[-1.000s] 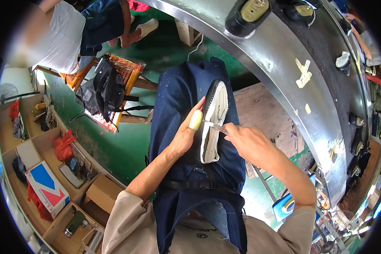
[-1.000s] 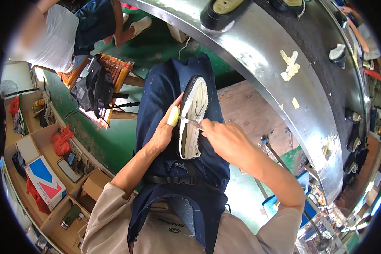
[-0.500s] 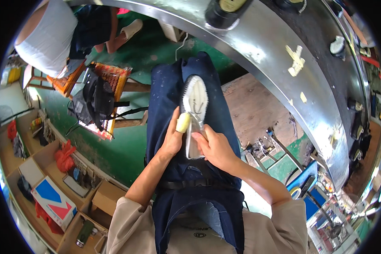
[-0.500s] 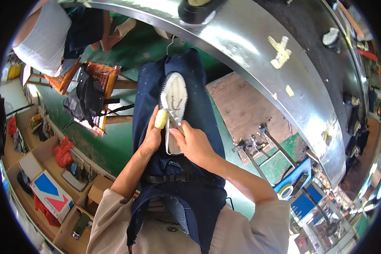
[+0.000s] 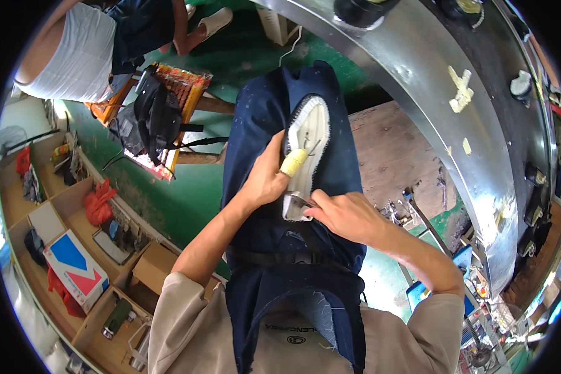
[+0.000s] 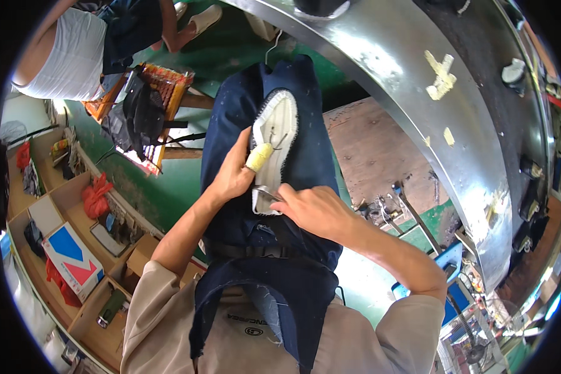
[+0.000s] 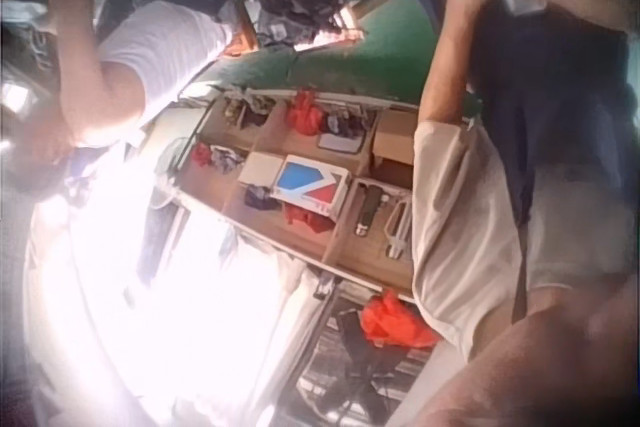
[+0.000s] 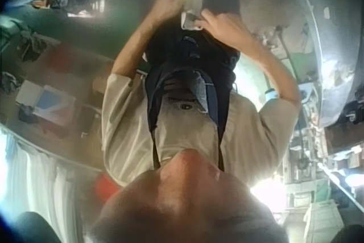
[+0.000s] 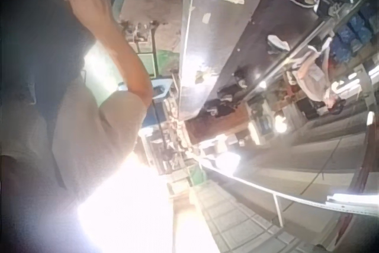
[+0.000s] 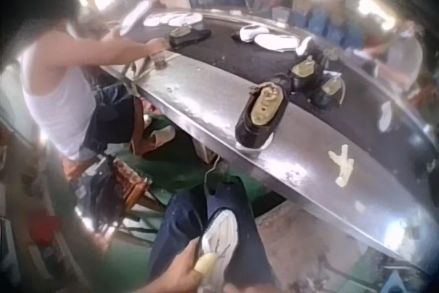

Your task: Assembling shoe uppers onto lasts and applying glue/reinforcement.

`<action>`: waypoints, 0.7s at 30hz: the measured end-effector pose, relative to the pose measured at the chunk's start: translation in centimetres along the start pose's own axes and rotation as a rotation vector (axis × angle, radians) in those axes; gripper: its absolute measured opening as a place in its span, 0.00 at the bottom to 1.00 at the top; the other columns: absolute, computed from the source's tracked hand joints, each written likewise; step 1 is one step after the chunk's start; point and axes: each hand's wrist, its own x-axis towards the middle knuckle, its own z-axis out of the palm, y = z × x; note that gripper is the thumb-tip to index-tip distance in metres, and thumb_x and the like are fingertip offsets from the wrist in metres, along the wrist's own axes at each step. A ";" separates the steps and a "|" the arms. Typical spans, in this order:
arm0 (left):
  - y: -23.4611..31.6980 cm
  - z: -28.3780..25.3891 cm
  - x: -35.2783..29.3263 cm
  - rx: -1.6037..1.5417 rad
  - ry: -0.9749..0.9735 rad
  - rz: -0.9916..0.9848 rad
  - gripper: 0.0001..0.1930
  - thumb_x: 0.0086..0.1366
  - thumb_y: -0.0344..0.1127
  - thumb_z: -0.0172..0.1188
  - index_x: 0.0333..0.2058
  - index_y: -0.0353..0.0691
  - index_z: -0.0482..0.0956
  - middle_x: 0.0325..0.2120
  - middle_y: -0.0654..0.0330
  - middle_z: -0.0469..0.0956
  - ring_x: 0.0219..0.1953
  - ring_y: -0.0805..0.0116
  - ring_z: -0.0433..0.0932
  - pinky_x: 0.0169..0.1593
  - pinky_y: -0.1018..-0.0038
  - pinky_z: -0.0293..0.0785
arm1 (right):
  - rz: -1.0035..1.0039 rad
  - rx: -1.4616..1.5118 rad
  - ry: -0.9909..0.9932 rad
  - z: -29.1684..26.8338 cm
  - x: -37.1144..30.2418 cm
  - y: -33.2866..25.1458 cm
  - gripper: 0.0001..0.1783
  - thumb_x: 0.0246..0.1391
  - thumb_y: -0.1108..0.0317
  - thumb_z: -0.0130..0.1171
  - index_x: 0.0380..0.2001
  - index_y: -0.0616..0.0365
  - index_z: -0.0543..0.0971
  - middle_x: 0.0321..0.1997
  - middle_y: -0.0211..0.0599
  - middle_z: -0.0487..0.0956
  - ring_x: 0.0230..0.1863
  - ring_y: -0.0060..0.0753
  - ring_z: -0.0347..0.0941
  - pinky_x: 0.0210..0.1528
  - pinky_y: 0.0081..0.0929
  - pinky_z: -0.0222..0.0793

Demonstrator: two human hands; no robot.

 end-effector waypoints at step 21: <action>1.6 1.4 0.0 -0.785 0.106 -0.237 0.30 0.78 0.32 0.47 0.76 0.41 0.52 0.71 0.53 0.61 0.72 0.63 0.60 0.74 0.66 0.53 | 0.422 0.789 -0.124 -3.8 0.7 1.3 0.20 0.76 0.55 0.42 0.52 0.60 0.74 0.28 0.34 0.83 0.26 0.27 0.80 0.28 0.26 0.73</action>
